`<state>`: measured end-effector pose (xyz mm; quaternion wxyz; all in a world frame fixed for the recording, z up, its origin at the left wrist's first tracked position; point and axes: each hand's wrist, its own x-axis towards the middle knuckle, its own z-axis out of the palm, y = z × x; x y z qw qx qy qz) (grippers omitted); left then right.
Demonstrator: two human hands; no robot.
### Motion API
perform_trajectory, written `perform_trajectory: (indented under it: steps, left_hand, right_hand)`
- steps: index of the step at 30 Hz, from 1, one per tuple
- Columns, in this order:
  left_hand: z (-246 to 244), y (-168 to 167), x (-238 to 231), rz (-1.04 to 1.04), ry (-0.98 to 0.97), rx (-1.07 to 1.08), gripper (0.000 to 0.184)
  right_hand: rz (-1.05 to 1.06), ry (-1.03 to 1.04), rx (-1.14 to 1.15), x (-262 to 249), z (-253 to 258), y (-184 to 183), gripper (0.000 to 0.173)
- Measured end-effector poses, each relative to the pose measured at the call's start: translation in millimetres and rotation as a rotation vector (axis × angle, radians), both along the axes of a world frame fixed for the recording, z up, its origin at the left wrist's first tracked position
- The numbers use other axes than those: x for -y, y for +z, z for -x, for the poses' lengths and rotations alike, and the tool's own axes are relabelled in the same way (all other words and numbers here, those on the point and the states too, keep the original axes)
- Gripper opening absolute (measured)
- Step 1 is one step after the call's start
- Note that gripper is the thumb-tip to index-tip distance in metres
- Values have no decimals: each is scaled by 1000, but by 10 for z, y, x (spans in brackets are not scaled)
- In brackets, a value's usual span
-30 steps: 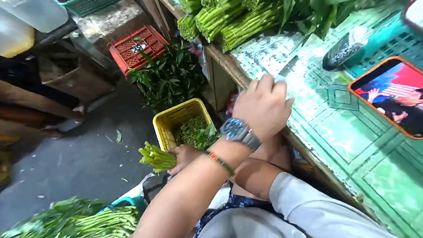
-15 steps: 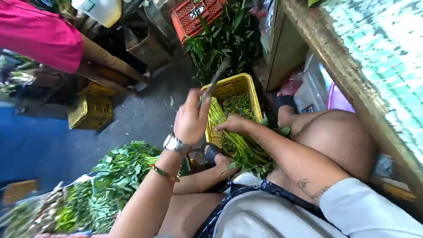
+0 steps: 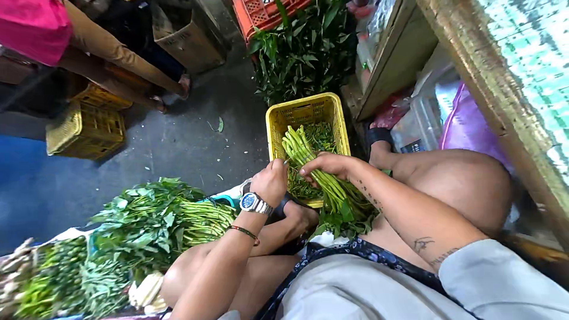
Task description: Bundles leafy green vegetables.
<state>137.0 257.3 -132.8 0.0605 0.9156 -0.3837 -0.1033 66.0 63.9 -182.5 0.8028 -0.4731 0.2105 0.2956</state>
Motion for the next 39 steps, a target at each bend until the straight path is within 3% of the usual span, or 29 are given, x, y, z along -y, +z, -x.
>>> perform_trajectory:
  steps: [9, 21, 27, 30, 33, 36, 39]
  left_hand:
    - [-162, -138, 123, -59, -35, -46, 36]
    - [-213, -862, -192, -176, 39, -498, 41]
    - [-315, -1102, -527, -412, 20, -658, 41]
    - [-523, -948, -603, -368, 142, -653, 37]
    - [-565, -489, -588, -79, 261, -467, 37]
    - [-396, 75, -299, -1, 153, -296, 31]
    - [-200, 324, -5, -178, -6, -247, 21]
  right_hand:
    - [-5, 6, -8, 58, -27, -116, 23]
    - [-21, 70, -313, -12, -31, -265, 15]
    - [-94, 80, -158, 187, -116, -99, 19]
    - [-58, 90, -96, 186, -114, -69, 21]
    - [36, 126, -37, 157, -129, -97, 21]
    - [189, 157, -11, 86, -193, 0, 27]
    - [353, 191, -5, 0, -222, 124, 27]
